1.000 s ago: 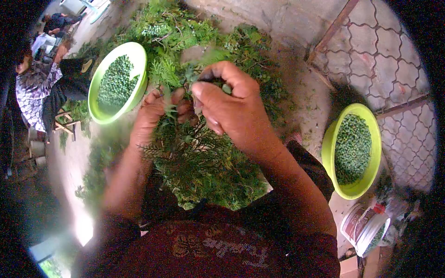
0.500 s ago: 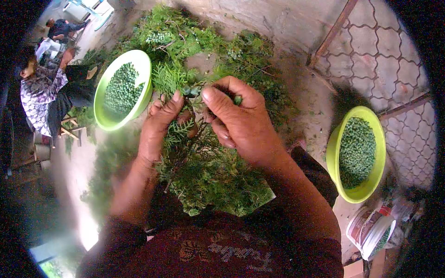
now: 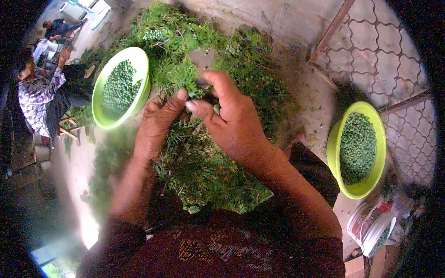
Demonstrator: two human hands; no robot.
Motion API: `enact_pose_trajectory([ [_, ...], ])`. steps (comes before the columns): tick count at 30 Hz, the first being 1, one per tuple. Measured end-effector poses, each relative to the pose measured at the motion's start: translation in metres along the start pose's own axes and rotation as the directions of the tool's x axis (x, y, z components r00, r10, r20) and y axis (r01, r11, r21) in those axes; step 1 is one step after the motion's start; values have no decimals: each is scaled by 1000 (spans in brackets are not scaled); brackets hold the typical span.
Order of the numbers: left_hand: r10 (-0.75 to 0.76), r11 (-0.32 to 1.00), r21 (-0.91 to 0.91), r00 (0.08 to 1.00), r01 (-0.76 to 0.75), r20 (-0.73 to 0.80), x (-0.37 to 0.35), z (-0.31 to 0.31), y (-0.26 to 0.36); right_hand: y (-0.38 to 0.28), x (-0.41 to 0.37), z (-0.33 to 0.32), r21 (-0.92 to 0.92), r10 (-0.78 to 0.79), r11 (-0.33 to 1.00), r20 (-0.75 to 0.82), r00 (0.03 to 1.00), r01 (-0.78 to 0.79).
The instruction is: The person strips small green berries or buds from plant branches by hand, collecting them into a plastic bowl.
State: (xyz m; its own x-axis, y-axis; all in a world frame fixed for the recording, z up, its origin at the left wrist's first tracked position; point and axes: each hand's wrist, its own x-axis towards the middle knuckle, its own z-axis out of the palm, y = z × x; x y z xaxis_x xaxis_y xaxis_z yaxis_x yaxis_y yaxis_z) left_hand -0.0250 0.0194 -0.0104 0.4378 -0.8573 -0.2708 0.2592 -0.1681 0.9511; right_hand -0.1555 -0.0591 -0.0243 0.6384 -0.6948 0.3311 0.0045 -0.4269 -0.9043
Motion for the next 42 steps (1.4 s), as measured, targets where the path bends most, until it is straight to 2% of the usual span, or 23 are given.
enact_pose_trajectory([
  [2, 128, 976, 171, 991, -134, 42, 2, -3, -8, -3, 3, 1, 106, 24, 994, -39, 999, -20],
  [6, 76, 995, 65, 997, -75, -2, -4, 5, 5, -1, 5, -3, 198, 106, 973, 68, 992, -118],
  [9, 24, 998, 57, 1000, -25, 20, -3, 2, 5, -5, 6, -4, 85, 153, 984, 76, 985, -159],
  [11, 31, 990, 137, 998, -24, -48, 0, 0, -3, 2, 7, 2, -65, -38, 997, -33, 999, 36],
  [15, 108, 992, 75, 992, -102, -72, 2, 5, -1, 6, 6, 3, 5, 19, 1000, -31, 999, -19],
  [17, 248, 968, 42, 966, -245, -72, 2, 7, -3, 3, 9, 1, 40, -45, 998, -53, 998, 47],
  [18, 248, 969, 41, 966, -245, -73, 2, 5, -5, 5, 8, 4, 40, -44, 998, -52, 998, 47],
  [21, 338, 926, 175, 941, -334, 6, -1, 3, -4, 6, 7, 8, 101, -69, 992, -77, 995, 77],
  [23, 156, 981, 116, 988, -155, 1, -5, 5, 5, -10, 8, -2, 231, 244, 938, 84, 966, -257],
  [24, 156, 981, 116, 988, -155, 1, -4, 4, 5, -10, 8, -3, 232, 244, 938, 84, 966, -257],
  [26, 28, 996, -89, 998, -23, 51, 0, -1, 4, -9, 9, -8, 312, 333, 880, 134, 933, -359],
  [27, 29, 997, 68, 999, -31, 37, 1, -5, 8, -11, 9, -14, 313, 331, 880, 131, 934, -356],
  [29, -16, 1000, 19, 1000, 16, 8, 1, -9, 12, -17, 8, -27, 771, 428, 418, 299, 853, -480],
  [30, -65, 997, -33, 998, 64, -22, 0, -10, 13, -16, 9, -31, 771, 426, 418, 300, 854, -480],
  [32, -78, 990, -112, 996, 83, 50, -1, -14, 16, -11, 15, -38, 903, 424, 235, 237, 874, -360],
  [34, -217, 942, -243, 973, 231, 80, -6, -10, 24, -9, 15, -41, 904, 385, 244, 241, 891, -350],
  [35, -217, 943, -241, 973, 230, 81, -5, -9, 22, -12, 13, -40, 870, 396, 303, 256, 882, -388],
  [36, -142, 973, -178, 988, 149, 54, -2, -8, 17, -15, 10, -41, 830, 408, 360, 270, 872, -425],
  [37, -65, 991, -111, 997, 68, 32, 0, -6, 14, -20, 8, -43, 697, 367, 545, 301, 880, -466],
  [38, -66, 991, -111, 997, 69, 33, -1, -3, 12, -19, 7, -38, 698, 368, 545, 300, 880, -466],
  [40, -58, 996, -64, 998, 56, -26, -3, 3, 8, -14, 6, -18, 353, 269, 889, 112, 957, -291],
  [41, -61, 996, -61, 998, 60, -23, -2, 2, 6, -12, 4, -12, 259, 217, 941, 41, 975, -220],
  [42, 9, 998, 66, 1000, -10, 17, -2, 0, 4, -5, 3, -7, 260, 220, 940, 38, 975, -222],
])
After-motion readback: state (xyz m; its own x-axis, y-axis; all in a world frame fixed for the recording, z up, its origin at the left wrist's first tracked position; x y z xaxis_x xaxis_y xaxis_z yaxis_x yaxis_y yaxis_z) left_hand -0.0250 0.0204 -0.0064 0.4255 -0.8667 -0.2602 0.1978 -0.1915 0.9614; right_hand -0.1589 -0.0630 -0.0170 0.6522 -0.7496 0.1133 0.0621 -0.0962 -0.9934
